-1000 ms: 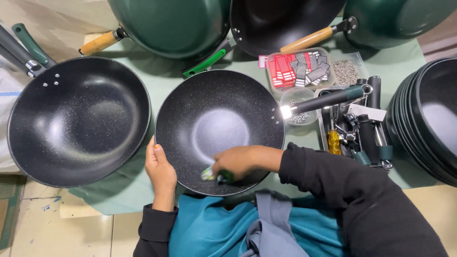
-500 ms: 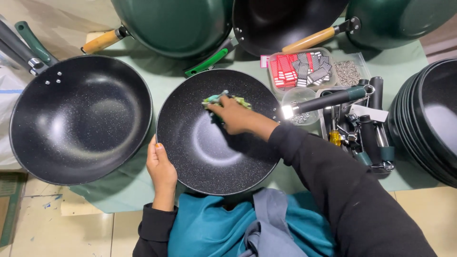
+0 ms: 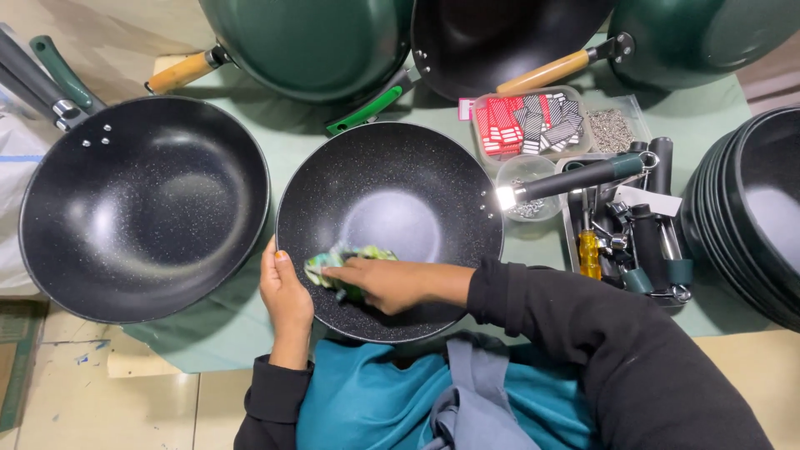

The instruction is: Fitting a handle to a wok and cleaning the woks with a cloth.

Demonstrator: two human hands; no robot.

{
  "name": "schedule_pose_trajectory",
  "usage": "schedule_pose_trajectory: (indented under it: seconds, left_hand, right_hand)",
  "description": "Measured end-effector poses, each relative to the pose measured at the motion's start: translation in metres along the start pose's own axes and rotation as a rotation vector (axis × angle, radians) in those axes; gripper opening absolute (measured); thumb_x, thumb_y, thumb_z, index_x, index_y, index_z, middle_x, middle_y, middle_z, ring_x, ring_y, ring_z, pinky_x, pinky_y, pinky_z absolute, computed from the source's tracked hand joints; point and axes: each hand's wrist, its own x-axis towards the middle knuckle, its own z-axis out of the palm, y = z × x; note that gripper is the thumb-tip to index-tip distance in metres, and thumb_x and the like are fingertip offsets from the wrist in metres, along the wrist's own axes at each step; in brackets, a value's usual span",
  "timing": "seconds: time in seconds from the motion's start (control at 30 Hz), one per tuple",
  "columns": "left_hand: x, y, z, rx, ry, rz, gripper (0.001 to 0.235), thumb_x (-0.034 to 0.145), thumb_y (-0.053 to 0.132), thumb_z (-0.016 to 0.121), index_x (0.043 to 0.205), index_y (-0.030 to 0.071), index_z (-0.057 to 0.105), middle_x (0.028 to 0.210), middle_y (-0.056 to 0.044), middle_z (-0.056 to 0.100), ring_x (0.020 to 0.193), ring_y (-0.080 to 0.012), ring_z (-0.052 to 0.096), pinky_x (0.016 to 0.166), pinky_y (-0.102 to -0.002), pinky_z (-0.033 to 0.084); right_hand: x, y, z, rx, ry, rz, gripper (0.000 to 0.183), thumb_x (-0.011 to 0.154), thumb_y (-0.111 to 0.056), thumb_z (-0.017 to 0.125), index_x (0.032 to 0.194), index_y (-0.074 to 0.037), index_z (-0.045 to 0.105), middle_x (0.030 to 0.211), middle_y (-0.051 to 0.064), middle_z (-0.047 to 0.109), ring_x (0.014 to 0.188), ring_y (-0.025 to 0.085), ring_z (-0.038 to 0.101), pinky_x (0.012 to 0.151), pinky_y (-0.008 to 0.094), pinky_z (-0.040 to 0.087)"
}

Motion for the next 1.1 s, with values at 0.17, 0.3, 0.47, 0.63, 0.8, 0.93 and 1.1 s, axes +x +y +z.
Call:
schedule_pose_trajectory:
  seconds: [0.17, 0.3, 0.47, 0.63, 0.8, 0.93, 1.1]
  left_hand:
    - [0.002, 0.001, -0.003, 0.016, -0.028, -0.025, 0.039, 0.113, 0.02, 0.037, 0.145, 0.012, 0.057, 0.137, -0.014, 0.063, 0.129, -0.0294, 0.057, 0.111, -0.048, 0.043]
    - [-0.002, 0.009, -0.005, 0.009, -0.048, -0.03, 0.039, 0.112, 0.02, 0.038, 0.146, 0.011, 0.056, 0.138, -0.015, 0.062, 0.131, -0.0315, 0.056, 0.112, -0.048, 0.041]
    - [-0.002, 0.013, -0.004, 0.021, -0.046, -0.024, 0.039, 0.112, 0.019, 0.039, 0.146, 0.009, 0.056, 0.138, -0.018, 0.062, 0.13, -0.0348, 0.056, 0.112, -0.051, 0.041]
    - [-0.003, 0.024, -0.005, 0.033, -0.052, -0.016, 0.04, 0.112, 0.018, 0.039, 0.146, 0.008, 0.056, 0.138, -0.019, 0.062, 0.13, -0.0354, 0.056, 0.112, -0.051, 0.041]
    - [-0.005, 0.028, -0.005, 0.043, -0.059, -0.001, 0.04, 0.111, 0.018, 0.04, 0.147, 0.008, 0.056, 0.139, -0.02, 0.061, 0.132, -0.0357, 0.055, 0.113, -0.051, 0.041]
    - [-0.006, 0.027, -0.004, 0.032, -0.054, 0.011, 0.041, 0.111, 0.017, 0.04, 0.146, 0.006, 0.055, 0.138, -0.022, 0.061, 0.131, -0.0368, 0.055, 0.113, -0.052, 0.04]
    - [-0.004, 0.018, -0.005, 0.078, -0.08, 0.041, 0.041, 0.112, 0.022, 0.039, 0.148, 0.009, 0.053, 0.135, -0.017, 0.061, 0.129, -0.035, 0.056, 0.111, -0.052, 0.041]
  right_hand:
    - [-0.025, 0.006, -0.01, -0.122, -0.127, 0.103, 0.063, 0.078, -0.007, 0.076, 0.136, -0.001, 0.053, 0.113, 0.027, 0.062, 0.103, 0.046, 0.066, 0.086, 0.053, 0.057]
    - [-0.053, 0.018, -0.027, -0.385, -0.252, 0.378, 0.032, 0.071, -0.014, 0.083, 0.103, -0.007, 0.079, 0.097, 0.016, 0.074, 0.087, 0.036, 0.074, 0.071, 0.049, 0.06]
    - [-0.072, 0.046, -0.049, -1.0, -0.02, 0.602, 0.017, 0.076, -0.009, 0.073, 0.091, -0.01, 0.08, 0.095, 0.014, 0.072, 0.081, 0.033, 0.07, 0.057, 0.046, 0.052]
    - [-0.076, 0.063, -0.086, -1.413, 0.626, 0.416, 0.019, 0.081, -0.017, 0.067, 0.094, -0.013, 0.08, 0.126, 0.014, 0.062, 0.1, 0.029, 0.055, 0.067, 0.04, 0.041]
    - [-0.048, 0.102, -0.116, -1.329, 0.986, 0.281, 0.022, 0.095, -0.013, 0.067, 0.116, -0.013, 0.07, 0.103, 0.013, 0.064, 0.091, 0.028, 0.059, 0.063, 0.035, 0.048]
    - [-0.011, 0.122, -0.138, -1.06, 1.072, 0.253, 0.028, 0.092, -0.007, 0.065, 0.12, -0.007, 0.065, 0.095, 0.013, 0.064, 0.091, 0.031, 0.059, 0.071, 0.037, 0.05]
    - [0.055, 0.111, -0.135, -1.051, 0.986, 0.061, 0.017, 0.09, -0.007, 0.065, 0.104, -0.012, 0.071, 0.089, 0.009, 0.064, 0.09, 0.03, 0.055, 0.082, 0.036, 0.048]
